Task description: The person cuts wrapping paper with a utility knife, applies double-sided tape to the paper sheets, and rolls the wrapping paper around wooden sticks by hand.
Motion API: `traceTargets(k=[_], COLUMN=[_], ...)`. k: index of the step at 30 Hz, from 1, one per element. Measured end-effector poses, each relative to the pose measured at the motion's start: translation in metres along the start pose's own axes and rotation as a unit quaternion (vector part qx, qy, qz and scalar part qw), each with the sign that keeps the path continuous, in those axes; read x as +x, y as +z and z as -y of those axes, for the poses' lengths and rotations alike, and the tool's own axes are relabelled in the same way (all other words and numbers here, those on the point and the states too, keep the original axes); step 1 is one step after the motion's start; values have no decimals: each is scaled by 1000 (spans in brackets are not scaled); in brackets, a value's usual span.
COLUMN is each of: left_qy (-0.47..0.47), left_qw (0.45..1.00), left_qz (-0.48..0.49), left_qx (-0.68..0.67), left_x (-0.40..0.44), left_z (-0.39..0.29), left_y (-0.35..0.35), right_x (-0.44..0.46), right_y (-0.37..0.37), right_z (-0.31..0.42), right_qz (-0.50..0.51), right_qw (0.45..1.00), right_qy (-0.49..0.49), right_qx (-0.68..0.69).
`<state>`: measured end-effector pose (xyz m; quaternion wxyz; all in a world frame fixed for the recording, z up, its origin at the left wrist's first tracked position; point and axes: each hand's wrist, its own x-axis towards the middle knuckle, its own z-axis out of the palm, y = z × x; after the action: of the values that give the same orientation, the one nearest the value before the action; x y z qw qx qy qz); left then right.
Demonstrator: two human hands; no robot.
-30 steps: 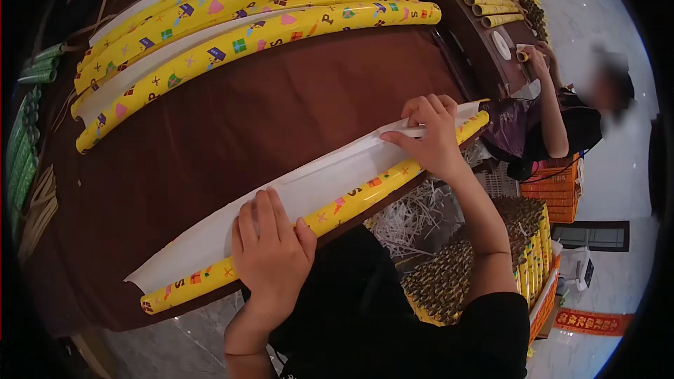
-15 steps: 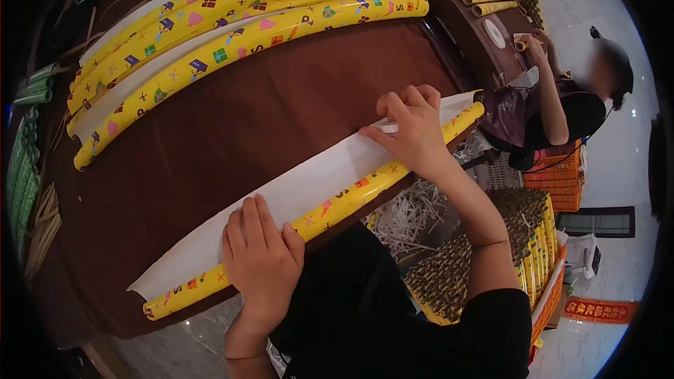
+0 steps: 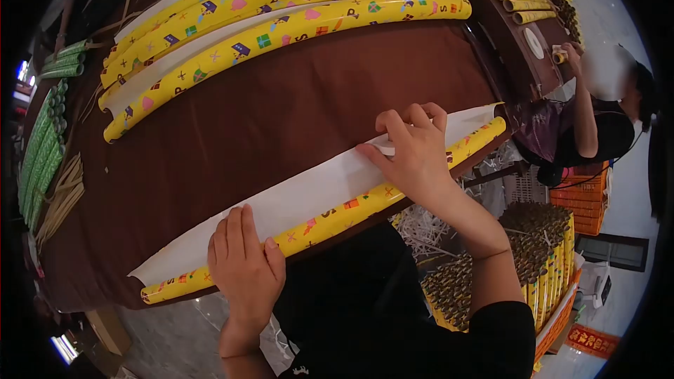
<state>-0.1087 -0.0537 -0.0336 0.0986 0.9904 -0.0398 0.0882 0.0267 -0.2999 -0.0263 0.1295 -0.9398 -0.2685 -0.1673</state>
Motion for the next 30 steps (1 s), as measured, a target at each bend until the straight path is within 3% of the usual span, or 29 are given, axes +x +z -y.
traceTargets(k=[6,9,13,19,20,22,23,30], left_qy=[-26,34,82,78,77,74,69,76], left_qw=[997,994,986,989,990,991,992,993], left_qz=[-31,-21,-87,-68,-58,-39,-26,-34], left_qx=[61,-100,-118,-110,-102,-103,-105,-77], left_x=[16,36,64,68,68,69,69,67], left_z=[-28,-64,-102,-105,-104,-104,-104,-105], left_y=[-1,7,33,41,40,36,35,38], right_x=[2,2,1,-1,0,0,0,-19], right_y=[2,3,4,0,-6,-30,-39,-70], right_z=[8,7,6,-5,-11,-31,-42,-108], right_qz=[-2,-20,-8,0,-1,89,118,88], right_qw=[1000,1000,1000,999,999,980,976,986], right_qy=[8,-1,6,-5,-3,-14,-8,87], right_qx=[0,3,-1,46,45,179,182,115])
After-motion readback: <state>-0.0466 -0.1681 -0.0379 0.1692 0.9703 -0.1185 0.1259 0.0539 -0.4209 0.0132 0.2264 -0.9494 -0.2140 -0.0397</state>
